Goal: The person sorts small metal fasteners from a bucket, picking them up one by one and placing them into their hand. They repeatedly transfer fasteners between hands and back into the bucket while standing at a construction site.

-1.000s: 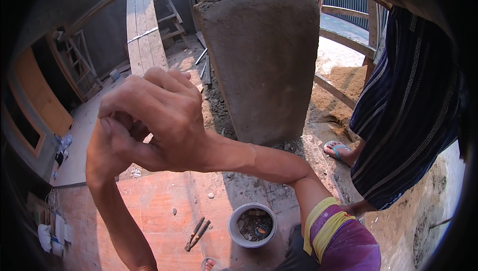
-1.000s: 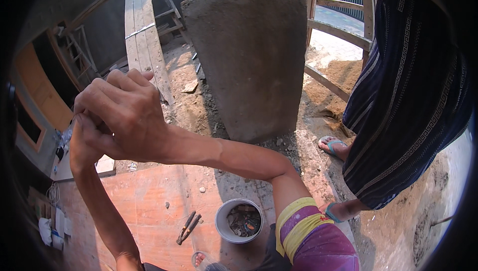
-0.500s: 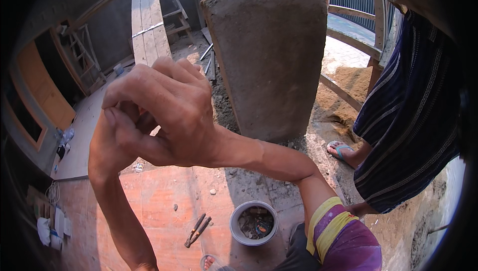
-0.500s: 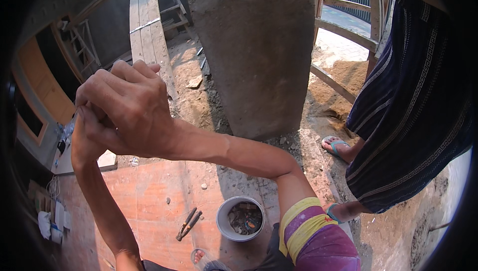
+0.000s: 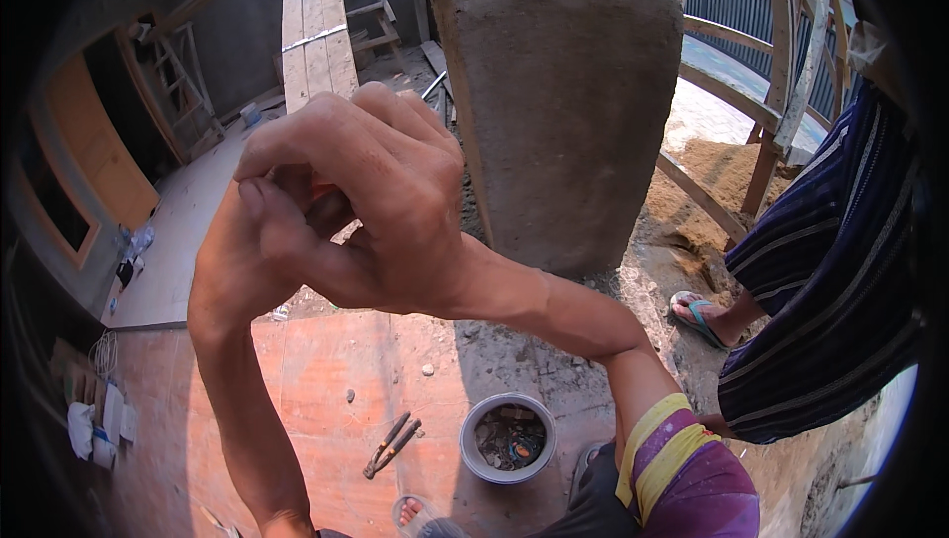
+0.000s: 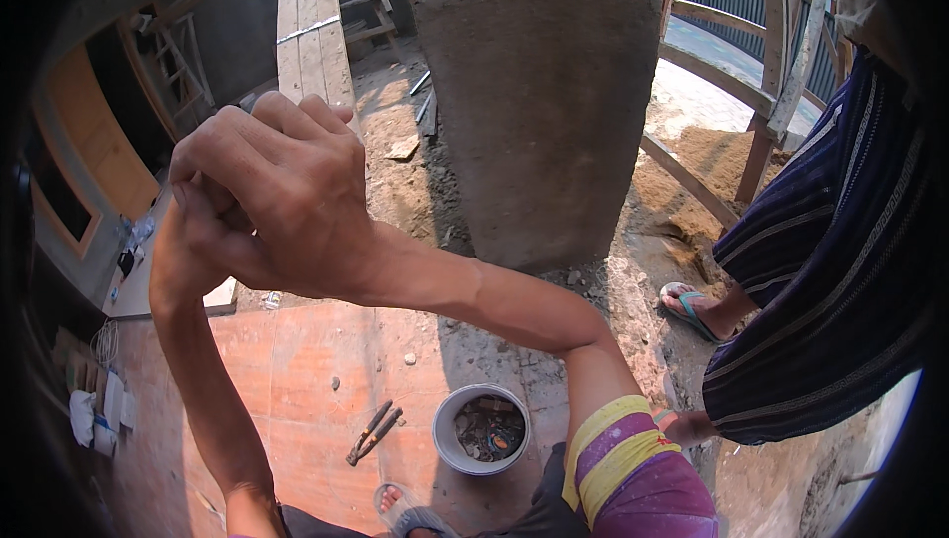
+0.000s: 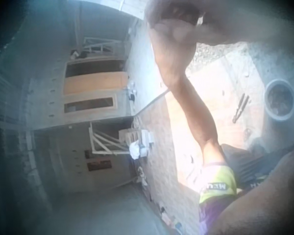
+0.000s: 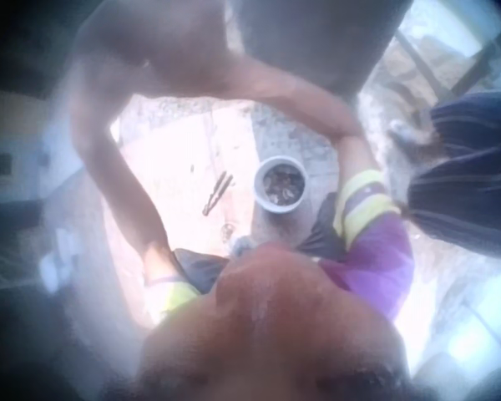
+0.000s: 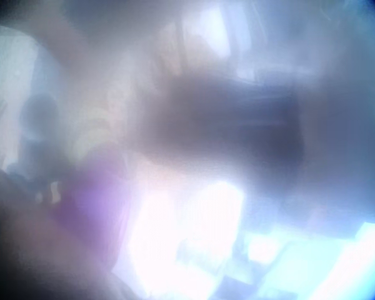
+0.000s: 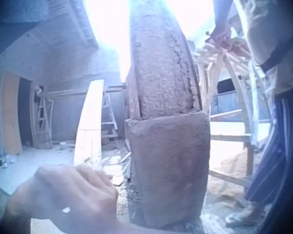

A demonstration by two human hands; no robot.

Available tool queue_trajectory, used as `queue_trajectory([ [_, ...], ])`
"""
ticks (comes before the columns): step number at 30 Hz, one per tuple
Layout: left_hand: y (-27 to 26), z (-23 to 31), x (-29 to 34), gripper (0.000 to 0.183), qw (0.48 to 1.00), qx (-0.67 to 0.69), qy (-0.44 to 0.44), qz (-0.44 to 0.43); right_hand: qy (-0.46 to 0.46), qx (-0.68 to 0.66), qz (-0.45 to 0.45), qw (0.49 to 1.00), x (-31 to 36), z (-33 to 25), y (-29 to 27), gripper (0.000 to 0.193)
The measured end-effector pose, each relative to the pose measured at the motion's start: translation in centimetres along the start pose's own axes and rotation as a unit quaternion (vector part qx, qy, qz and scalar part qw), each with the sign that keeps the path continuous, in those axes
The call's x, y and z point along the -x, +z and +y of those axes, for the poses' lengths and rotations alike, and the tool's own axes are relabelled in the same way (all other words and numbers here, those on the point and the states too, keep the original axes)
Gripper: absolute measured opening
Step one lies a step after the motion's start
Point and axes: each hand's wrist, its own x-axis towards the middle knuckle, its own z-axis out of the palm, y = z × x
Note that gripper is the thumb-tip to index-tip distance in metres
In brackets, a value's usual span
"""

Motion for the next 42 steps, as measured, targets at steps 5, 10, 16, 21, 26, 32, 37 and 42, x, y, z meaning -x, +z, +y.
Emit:
queue_trajectory([
  [5,-0.2,-3.1,-0.5,0.039,0.999,-0.023,0.031,-0.001,0.007,-0.004,-0.008,1.000,0.1,0.0,0.0,0.012],
  [10,-0.2,-3.2,-0.6,0.042,0.999,-0.031,0.024,-0.001,0.000,-0.007,-0.013,1.000,0.2,0.3,0.0,0.011],
  [16,-0.2,-3.5,-0.7,0.047,0.998,-0.059,0.028,0.000,-0.005,-0.001,-0.017,1.000,0.1,0.6,-0.2,0.010],
  [21,0.1,-4.0,-0.9,0.046,0.998,-0.049,0.035,-0.004,-0.003,-0.001,-0.016,1.000,0.3,0.6,-0.2,0.010],
  [26,0.0,-3.8,-1.1,0.043,0.998,-0.057,0.041,-0.007,-0.001,-0.005,-0.020,1.000,0.3,0.8,-0.2,0.011],
  [32,0.2,-3.6,-1.3,0.044,0.998,-0.043,0.036,-0.020,0.003,-0.004,-0.034,0.999,0.4,0.7,-0.4,0.014],
  [37,0.3,-3.7,-1.5,0.045,0.997,-0.034,0.060,-0.024,0.010,-0.012,-0.041,0.999,0.4,0.7,-0.5,0.014],
  [42,0.3,-3.9,-1.7,0.047,0.997,-0.039,0.057,-0.014,0.018,-0.004,-0.058,0.998,0.4,0.5,-0.7,0.012],
])
